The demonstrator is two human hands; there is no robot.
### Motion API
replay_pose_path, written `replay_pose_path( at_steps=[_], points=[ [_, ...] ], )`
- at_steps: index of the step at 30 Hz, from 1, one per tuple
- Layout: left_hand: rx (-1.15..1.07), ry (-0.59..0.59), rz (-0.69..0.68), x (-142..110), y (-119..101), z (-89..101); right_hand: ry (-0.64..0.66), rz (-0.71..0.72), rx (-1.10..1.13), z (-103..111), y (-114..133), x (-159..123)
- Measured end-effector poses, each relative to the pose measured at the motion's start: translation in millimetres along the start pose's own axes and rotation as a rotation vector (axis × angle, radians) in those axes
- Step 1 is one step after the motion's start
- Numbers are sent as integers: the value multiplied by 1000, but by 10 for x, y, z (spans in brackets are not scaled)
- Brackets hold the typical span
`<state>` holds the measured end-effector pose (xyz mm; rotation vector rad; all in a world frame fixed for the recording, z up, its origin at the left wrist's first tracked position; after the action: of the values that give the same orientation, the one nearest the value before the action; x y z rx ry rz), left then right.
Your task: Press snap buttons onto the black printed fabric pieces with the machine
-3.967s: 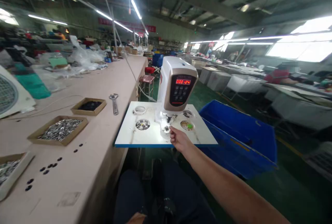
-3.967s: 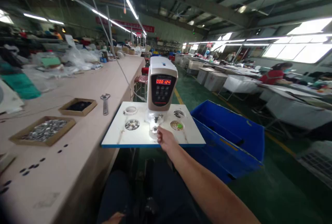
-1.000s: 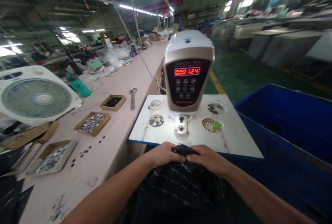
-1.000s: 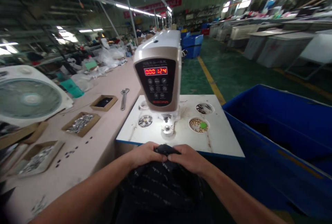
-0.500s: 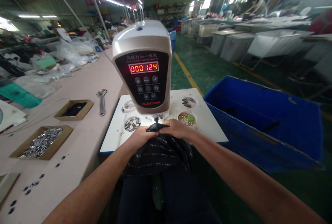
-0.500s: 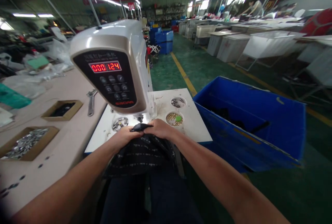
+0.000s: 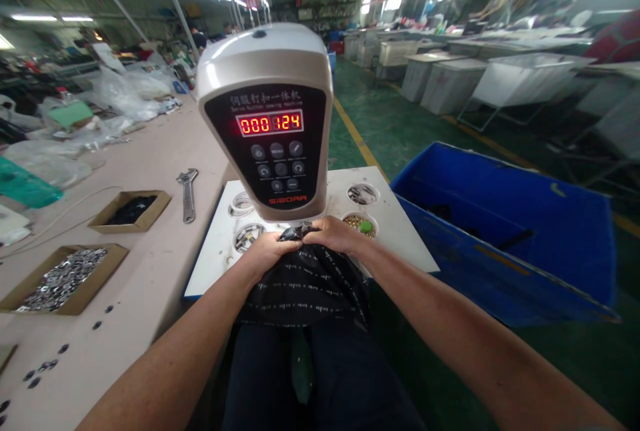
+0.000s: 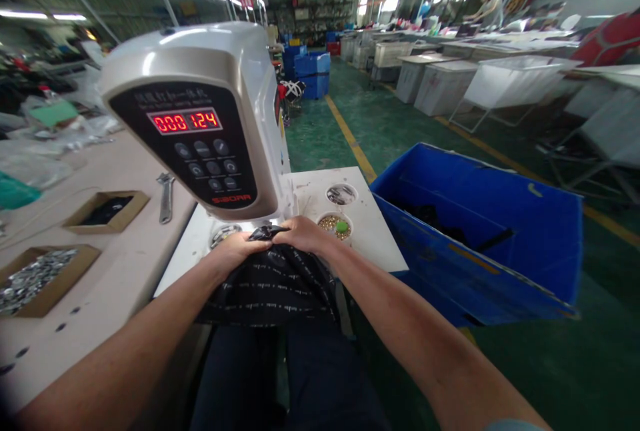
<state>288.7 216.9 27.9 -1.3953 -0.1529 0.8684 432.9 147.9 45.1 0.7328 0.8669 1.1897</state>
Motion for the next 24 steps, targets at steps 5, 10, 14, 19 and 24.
replay_pose_path(
  at_steps=[5,10,14,19,24],
  points=[
    [-14,1,15,-2,-38,-2,-12,-25,22,8,-20,22],
    [2,-11,30,10,-47,18,-12,-33,22,-6,-62,74],
    [11,-14,42,30,-15,35,-3,-37,15,-16,-74,97],
    [20,-22,67,56,24,52,16,5,69,-16,-77,97],
    [2,-3,85,68,66,50,6,9,88,-16,-118,85]
  ],
)
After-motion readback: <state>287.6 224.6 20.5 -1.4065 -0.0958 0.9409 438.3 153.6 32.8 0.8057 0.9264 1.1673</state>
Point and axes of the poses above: each hand's wrist, its own x-axis towards the middle knuckle, its own z-axis out of the back of the hand, y = z × x, the point moved 7 cm from there along x, towards the middle knuckle, and after that the axes turned 1 degree about x, right-handed, at the moved point
